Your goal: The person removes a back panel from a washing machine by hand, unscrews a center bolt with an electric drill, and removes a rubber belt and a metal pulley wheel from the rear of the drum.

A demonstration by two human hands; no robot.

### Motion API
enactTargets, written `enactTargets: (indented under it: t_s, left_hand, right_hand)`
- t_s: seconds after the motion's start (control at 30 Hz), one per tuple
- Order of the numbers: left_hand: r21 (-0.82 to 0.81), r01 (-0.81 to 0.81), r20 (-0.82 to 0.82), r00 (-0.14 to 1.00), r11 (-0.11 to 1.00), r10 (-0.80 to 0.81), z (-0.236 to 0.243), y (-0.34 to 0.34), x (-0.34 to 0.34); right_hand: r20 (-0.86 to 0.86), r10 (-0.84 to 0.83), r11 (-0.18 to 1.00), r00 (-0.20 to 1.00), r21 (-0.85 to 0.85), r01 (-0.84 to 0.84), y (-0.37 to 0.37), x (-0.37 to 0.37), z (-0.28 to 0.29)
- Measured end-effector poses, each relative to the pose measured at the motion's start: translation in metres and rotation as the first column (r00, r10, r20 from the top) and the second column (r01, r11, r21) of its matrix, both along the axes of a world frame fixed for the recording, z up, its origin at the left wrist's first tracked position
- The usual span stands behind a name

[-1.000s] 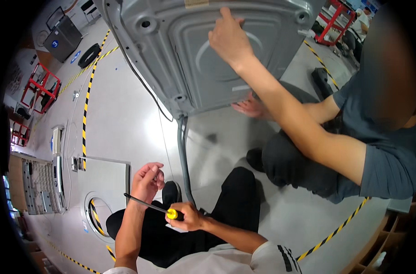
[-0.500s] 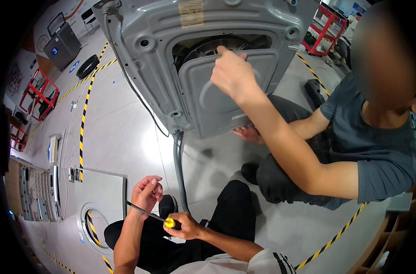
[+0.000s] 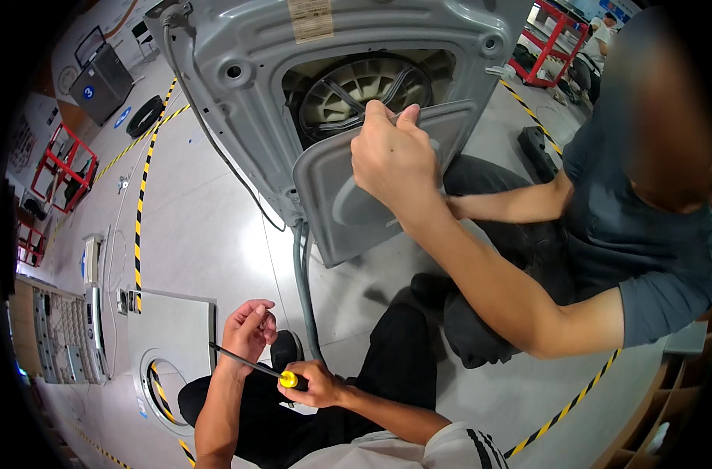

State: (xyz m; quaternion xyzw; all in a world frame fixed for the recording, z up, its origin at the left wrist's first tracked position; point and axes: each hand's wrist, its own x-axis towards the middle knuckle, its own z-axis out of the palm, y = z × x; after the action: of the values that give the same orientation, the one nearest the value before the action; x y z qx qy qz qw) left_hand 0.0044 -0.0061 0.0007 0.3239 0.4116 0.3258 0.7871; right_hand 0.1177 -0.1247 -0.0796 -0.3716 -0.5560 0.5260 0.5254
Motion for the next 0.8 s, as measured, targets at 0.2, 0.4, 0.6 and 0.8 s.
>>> enactTargets:
  t_s: [0.2,0.4,0.6,0.8]
  left_hand:
    - [0.011,-0.007,-0.008,1.000,1.000,0.007,-0.001,-0.002,0.004]
    - [0.002,0.013,-0.010,1.000,1.000,-0.012,-0.002,-0.003,0.005]
    - [-0.015,0.032,0.009,0.999,0.999,-0.032,-0.001,-0.004,0.005]
    - [-0.020,0.045,0.015,0.999,0.999,-0.045,-0.003,-0.005,0.005]
  right_hand:
    - [-0.009,-0.002,1.000,1.000,0.002,0.002,-0.004,0.000,-0.005]
    - [0.053,0.027,1.000,0.998,-0.015,-0.026,-0.006,0.004,-0.005]
    - [0.053,0.038,0.999,0.998,-0.020,-0.037,-0.008,0.005,-0.003]
    - [0.060,0.020,1.000,0.998,-0.007,-0.020,-0.011,0.005,-0.003]
